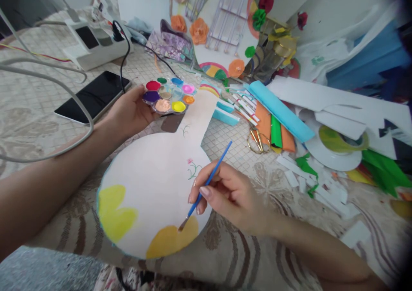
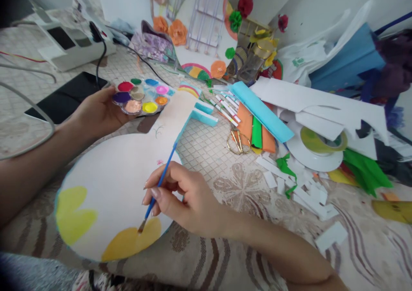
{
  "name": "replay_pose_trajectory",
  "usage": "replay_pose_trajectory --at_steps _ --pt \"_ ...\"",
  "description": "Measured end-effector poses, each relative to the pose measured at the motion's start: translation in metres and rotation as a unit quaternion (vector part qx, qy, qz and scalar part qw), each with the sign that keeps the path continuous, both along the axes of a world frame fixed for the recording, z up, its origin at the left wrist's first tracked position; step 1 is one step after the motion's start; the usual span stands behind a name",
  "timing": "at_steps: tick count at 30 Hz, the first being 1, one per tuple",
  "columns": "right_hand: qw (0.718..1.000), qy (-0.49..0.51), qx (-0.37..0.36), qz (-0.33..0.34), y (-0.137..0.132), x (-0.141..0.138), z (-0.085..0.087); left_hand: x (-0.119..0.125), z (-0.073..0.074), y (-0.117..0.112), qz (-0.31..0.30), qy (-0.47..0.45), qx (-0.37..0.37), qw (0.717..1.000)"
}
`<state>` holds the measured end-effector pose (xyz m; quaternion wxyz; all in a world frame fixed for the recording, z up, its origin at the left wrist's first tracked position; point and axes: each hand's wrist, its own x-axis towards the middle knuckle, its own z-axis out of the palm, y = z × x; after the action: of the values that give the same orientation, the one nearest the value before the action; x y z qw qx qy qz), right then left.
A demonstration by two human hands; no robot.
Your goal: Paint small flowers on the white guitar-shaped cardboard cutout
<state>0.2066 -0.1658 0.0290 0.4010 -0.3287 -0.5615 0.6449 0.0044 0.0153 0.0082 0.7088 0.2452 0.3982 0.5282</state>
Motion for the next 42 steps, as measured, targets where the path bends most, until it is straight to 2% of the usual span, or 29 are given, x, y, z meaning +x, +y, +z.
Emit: replay_pose_trajectory --at_steps 3,8,14,16,22,24,28,30,34,36,38,42 --pt "1.000 -0.014 0.012 -0.003 0.002 0.001 -0.001 0.000 0.000 0.000 0.001 0.001 0.000 1.000" --pt "0.994 -0.029 0.056 -0.092 0.006 0.003 0.005 -0.001 0.000 0.001 -0.001 -0.001 0.002 1.000" --pt "1.000 -0.010 0.007 -0.020 0.002 0.000 0.000 -0.001 -0.001 0.001 -0.008 0.007 0.008 1.000" --pt "0.999 -0.028 0.013 -0.022 0.004 0.001 -0.002 -0.001 -0.001 0.000 -0.009 0.004 0.011 1.000" --pt "0.981 -0.056 0.088 -0.163 0.019 0.011 0.006 -0.001 -0.002 0.001 0.002 0.003 0.004 1.000" --pt "0.983 -0.045 0.082 -0.156 0.018 0.010 0.008 -0.001 -0.003 0.002 -0.002 0.005 0.006 1.000" --pt "0.995 -0.037 0.040 -0.079 0.011 0.004 0.004 -0.001 -0.004 0.002 -0.004 0.003 0.011 1.000" --pt "0.996 -0.044 0.036 -0.067 0.012 0.003 0.002 -0.001 -0.004 0.001 -0.005 0.011 0.011 1.000" --pt "0.978 -0.068 0.083 -0.176 0.021 0.009 0.003 -0.002 -0.002 0.001 -0.004 0.003 0.011 1.000" --pt "0.971 -0.062 0.096 -0.209 0.022 0.010 0.005 -0.002 -0.002 0.001 0.004 -0.002 0.006 1.000" --pt "0.979 -0.050 0.082 -0.182 0.020 0.008 0.006 -0.002 -0.001 0.001 0.011 -0.001 -0.005 1.000" --pt "0.996 -0.042 0.024 -0.071 0.014 0.002 0.000 0.000 -0.001 0.001 0.018 -0.007 -0.018 1.000"
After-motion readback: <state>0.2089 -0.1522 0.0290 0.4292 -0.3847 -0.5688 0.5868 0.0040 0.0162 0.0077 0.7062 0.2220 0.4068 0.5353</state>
